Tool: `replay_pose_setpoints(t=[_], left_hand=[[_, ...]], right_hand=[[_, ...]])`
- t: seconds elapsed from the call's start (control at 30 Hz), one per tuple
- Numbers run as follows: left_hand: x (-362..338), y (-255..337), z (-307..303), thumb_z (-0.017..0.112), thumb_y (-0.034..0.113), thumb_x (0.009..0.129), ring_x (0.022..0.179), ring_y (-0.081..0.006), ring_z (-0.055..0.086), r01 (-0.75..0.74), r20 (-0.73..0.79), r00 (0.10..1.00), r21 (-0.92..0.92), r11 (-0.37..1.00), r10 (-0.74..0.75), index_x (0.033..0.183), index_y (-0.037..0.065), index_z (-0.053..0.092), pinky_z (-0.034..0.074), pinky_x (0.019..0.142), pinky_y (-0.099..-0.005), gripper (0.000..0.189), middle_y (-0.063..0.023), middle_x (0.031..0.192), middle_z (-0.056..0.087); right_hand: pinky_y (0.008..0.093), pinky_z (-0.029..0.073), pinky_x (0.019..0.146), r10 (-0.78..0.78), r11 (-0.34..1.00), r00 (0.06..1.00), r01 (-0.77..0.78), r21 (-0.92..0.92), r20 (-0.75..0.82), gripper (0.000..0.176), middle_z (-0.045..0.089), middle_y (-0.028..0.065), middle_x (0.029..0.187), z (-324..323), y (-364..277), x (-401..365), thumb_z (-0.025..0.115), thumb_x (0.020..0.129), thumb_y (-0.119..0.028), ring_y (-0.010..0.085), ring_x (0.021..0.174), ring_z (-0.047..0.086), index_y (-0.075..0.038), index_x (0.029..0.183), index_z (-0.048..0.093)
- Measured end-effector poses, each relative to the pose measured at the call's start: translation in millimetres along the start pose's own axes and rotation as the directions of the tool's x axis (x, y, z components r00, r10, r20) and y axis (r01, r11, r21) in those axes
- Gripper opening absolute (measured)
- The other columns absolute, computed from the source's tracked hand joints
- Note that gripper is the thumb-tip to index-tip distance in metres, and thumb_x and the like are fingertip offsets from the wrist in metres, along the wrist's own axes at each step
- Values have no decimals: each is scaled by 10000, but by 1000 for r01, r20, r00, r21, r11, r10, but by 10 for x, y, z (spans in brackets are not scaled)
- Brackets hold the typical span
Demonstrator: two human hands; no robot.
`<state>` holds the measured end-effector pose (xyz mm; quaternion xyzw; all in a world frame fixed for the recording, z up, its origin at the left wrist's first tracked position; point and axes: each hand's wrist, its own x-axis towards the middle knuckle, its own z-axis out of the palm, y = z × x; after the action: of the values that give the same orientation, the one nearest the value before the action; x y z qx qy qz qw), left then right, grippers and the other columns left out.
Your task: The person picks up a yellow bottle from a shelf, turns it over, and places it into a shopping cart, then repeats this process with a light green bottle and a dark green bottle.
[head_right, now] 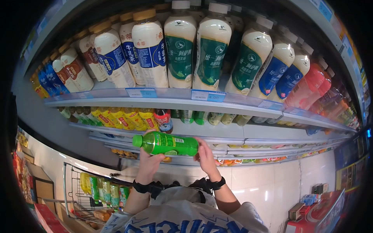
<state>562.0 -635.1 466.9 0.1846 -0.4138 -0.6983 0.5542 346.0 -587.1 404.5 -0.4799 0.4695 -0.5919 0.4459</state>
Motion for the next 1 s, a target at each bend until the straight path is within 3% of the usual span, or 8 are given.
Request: replay_pose_setpoints(t=[0.03, 0.07, 0.17, 0.33, 0.5, 0.73, 0.8, 1.0], left_hand=[[-20, -28, -19, 829, -58, 645, 1093, -164, 586, 8, 3, 1000, -1, 1000, -8, 1403, 36, 355, 495, 941, -317, 899, -68, 1201, 564], [-42, -57, -33, 831, -50, 645, 1099, -170, 585, 41, 43, 998, -40, 998, -39, 1403, 39, 356, 498, 938, -325, 899, -70, 1210, 566], [-36, -78, 14, 841, -21, 654, 1112, -185, 581, 67, 132, 990, -66, 996, -58, 1403, 42, 359, 505, 923, -339, 894, -81, 1238, 565], [-102, -335, -119, 789, 92, 797, 1171, -237, 559, 134, 187, 977, -146, 980, -105, 1431, 54, 325, 513, 924, -393, 786, -107, 1313, 534], [-155, -461, 101, 435, 470, 1007, 1325, -305, 441, 159, 78, 986, -125, 979, -150, 1459, 126, 307, 442, 1023, -572, 583, -103, 1449, 430], [-124, -530, 63, 300, 581, 999, 1368, -305, 386, 216, -15, 975, -164, 962, -222, 1478, 116, 279, 425, 1038, -581, 668, -105, 1489, 384], [-115, -524, 21, 321, 594, 989, 1353, -301, 412, 227, 41, 974, -190, 955, -223, 1482, 101, 270, 425, 1036, -573, 700, -115, 1491, 387], [-108, -536, -87, 328, 636, 965, 1320, -309, 460, 239, 218, 955, -160, 958, -202, 1484, 96, 263, 441, 1016, -560, 752, -130, 1464, 424]], right_hand=[[262, 434, 571, 239, 884, 948, -303, 355, 212, 593, 634, 148, 1055, -3, -10, -44, 411, 1003, -517, 143, 606, 503, -20, 1312, 506], [283, 447, 573, 323, 824, 906, -411, 391, 272, 760, 661, 150, 926, 13, -36, -128, 232, 991, -643, 176, 606, 539, -1, 1281, 516], [310, 471, 601, 272, 737, 892, -434, 518, 361, 728, 668, 159, 946, -73, 41, -192, 288, 994, -616, 201, 652, 597, 17, 1278, 505], [333, 501, 657, 157, 796, 972, -230, 560, 175, 638, 669, 153, 974, -159, 4, -272, 403, 992, -544, 223, 736, 645, 17, 1279, 499], [351, 510, 822, -11, 913, 1000, 9, 408, 4, 614, 564, 145, 1238, -100, -259, -284, 545, 967, -409, 231, 1033, 610, -18, 1409, 375], [374, 510, 852, 90, 823, 993, -117, 556, 76, 625, 552, 143, 1252, -137, -347, -272, 551, 954, -410, 231, 1054, 600, -11, 1402, 378], [375, 525, 838, 127, 650, 925, -351, 674, 359, 622, 584, 141, 1200, -279, -169, -233, 541, 942, -442, 232, 966, 636, 18, 1345, 427], [334, 522, 856, 21, 814, 962, -175, 555, 272, 671, 596, 111, 1197, -250, -234, -305, 598, 899, -475, 199, 965, 639, 28, 1319, 453]])
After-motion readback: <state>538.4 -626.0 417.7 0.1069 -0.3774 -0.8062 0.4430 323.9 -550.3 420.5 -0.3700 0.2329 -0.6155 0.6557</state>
